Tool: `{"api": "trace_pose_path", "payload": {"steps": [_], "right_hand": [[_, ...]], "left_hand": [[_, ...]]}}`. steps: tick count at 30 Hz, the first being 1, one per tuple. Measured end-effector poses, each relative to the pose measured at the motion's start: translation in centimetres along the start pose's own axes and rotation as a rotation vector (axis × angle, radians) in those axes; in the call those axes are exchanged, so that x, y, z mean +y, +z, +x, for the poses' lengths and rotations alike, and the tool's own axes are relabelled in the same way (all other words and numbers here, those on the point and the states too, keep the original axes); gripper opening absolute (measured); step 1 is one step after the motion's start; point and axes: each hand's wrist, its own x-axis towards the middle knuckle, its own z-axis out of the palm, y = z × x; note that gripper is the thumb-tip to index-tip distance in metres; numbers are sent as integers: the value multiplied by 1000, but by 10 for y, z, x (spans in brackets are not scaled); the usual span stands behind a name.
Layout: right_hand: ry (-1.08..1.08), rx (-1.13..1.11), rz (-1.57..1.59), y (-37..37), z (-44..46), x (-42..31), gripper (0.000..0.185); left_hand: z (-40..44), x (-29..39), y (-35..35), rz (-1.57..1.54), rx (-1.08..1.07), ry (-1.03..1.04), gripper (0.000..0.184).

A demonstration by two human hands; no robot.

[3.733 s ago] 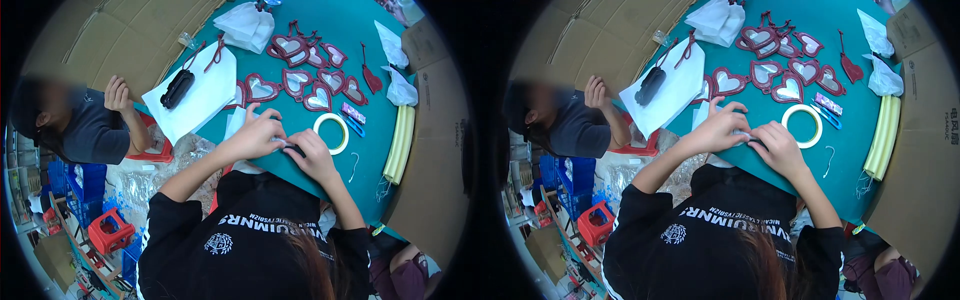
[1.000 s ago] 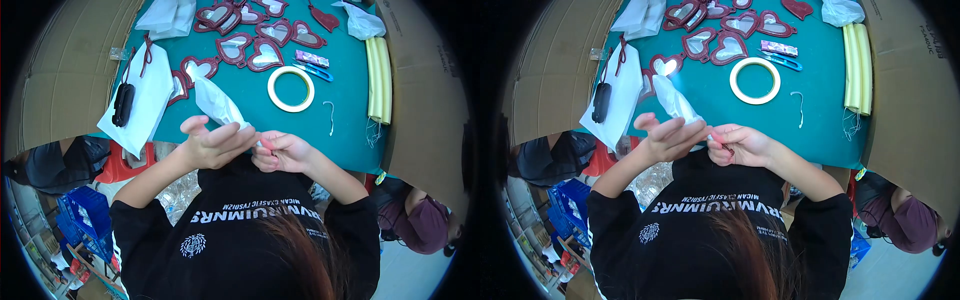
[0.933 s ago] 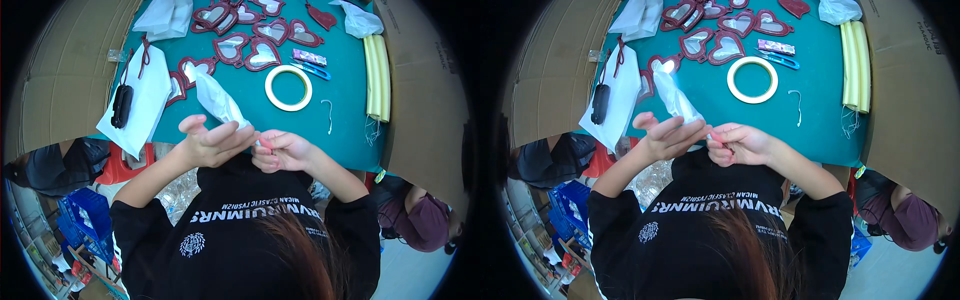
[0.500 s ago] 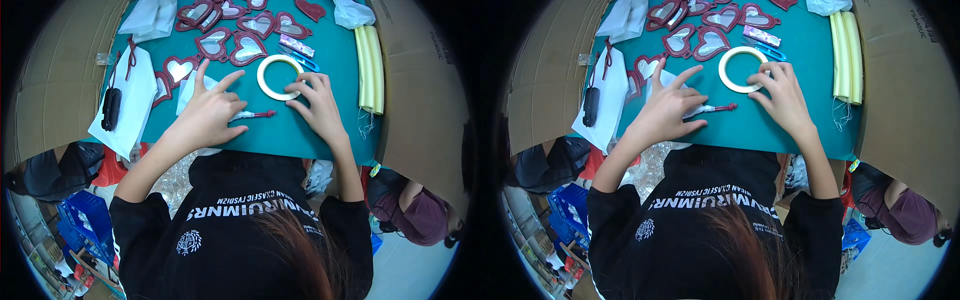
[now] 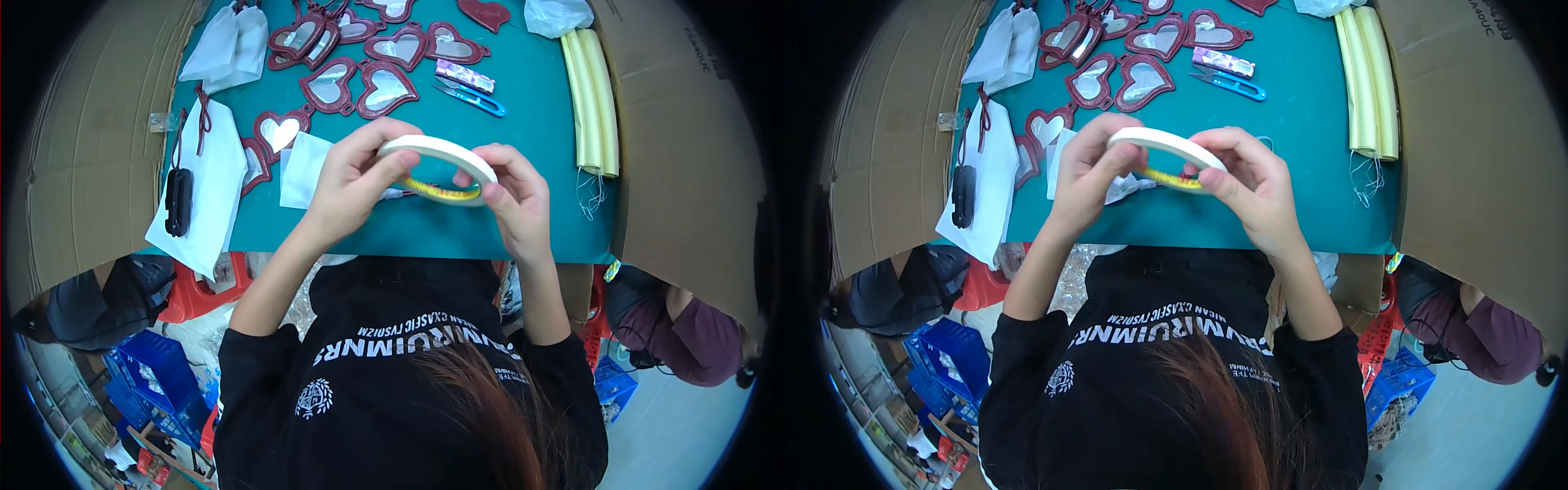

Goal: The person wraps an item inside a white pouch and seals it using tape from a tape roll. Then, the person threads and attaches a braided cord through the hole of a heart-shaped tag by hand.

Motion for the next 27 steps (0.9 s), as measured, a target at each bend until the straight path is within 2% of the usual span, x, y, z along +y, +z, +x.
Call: {"api": "trace_pose_path", "payload": {"steps": [2,3,4,6,7,11,20,23,27], "right_hand": [[-161,-7,-167,2,-1,-4,48],[-242,-12,-252,3,-1,-5,53],[-243,-8,-252,3,0,-6,53],[-414,-109,-367,1,6,-7,56],[-498,-160,-424,1,8,-7,58],[-419,-136,-263,7,12,-13,50],[-332,-323,-320,12,26,-41,25],[-506,-466,-498,9,33,-50,20],[-524,-455,-560,11,32,-55,15]], "left_hand": [[-4,-4,4,-412,57,-4,27],[-6,-5,6,-411,53,-7,27],[-8,-3,10,-547,68,-52,26],[-10,0,16,-816,101,-141,25],[-12,0,17,-816,99,-144,25],[-16,-1,20,-883,125,-185,24],[-24,6,8,-932,-111,-271,23],[-26,7,9,-947,-161,-316,24],[-28,7,14,-1018,-180,-390,25]]}}
